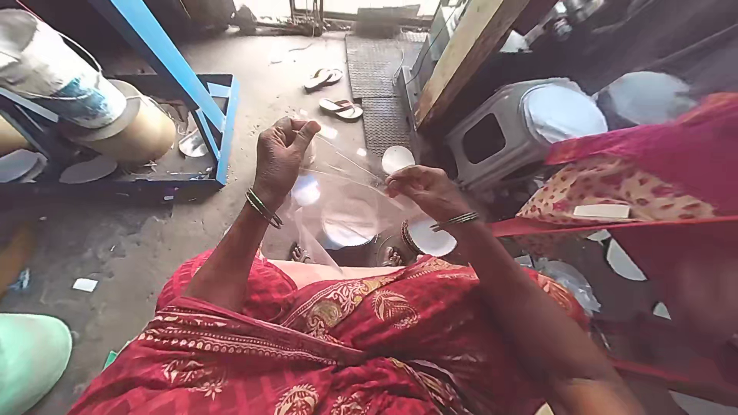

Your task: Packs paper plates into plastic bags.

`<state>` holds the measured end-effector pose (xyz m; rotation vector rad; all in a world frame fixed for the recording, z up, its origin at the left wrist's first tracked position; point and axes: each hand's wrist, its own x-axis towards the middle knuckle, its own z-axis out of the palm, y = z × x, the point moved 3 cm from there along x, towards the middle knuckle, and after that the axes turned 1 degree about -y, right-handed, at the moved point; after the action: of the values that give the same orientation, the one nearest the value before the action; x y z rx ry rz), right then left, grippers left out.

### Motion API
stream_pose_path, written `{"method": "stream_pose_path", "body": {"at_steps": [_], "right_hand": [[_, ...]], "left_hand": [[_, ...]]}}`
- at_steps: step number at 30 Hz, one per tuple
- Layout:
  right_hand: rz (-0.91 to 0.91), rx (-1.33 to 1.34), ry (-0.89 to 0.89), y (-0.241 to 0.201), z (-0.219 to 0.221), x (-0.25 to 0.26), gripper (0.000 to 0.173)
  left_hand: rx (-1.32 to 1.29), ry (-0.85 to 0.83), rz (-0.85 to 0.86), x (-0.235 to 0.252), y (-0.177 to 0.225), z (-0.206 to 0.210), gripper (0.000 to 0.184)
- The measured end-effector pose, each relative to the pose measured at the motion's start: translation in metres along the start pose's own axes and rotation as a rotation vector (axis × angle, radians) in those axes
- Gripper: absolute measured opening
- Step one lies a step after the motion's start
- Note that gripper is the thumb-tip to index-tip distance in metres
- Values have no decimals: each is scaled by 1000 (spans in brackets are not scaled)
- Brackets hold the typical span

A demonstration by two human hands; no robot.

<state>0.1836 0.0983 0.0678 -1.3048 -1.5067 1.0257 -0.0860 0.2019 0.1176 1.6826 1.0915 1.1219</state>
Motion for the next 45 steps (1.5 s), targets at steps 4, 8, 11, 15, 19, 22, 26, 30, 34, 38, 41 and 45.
{"method": "stream_pose_path", "body": {"at_steps": [4, 8, 11, 15, 19, 22, 26, 30, 34, 38, 41, 45], "right_hand": [[46, 90, 9, -10, -13, -3, 11], [99, 26, -41, -20, -14, -10, 23], [109, 149, -14, -21, -14, -11, 18], [149, 232, 111, -15, -20, -12, 11], [116, 263, 184, -14, -27, -11, 8], [86, 254, 184, -17, -27, -11, 12], [59, 225, 197, -21, -25, -12, 18], [-25, -45, 334, -27, -22, -15, 17], [-273, -397, 490, -31, -8, -17, 24], [-500, -643, 367, -40, 30, -28, 12], [-610, -723, 248, -38, 52, -36, 12], [-615, -757, 159, -34, 59, -38, 13]], "left_hand": [[-56, -22, -61, 7, -6, -9, 21], [-69, -64, -77, 8, -12, -8, 28], [-98, -92, -136, 7, -12, -5, 30], [-155, -135, -154, 7, -16, -1, 31], [-173, -166, -196, 6, -13, 3, 29], [-206, -222, -244, 4, -14, 8, 24], [-90, -184, -265, -1, -9, 11, 36], [400, 159, 240, -12, 5, 13, 56], [251, -220, 210, -47, 35, 57, 39], [-320, -552, -431, -62, 17, 88, 47], [-463, -395, -505, -58, 11, 86, 26], [-441, -396, -441, -53, 3, 82, 23]]}}
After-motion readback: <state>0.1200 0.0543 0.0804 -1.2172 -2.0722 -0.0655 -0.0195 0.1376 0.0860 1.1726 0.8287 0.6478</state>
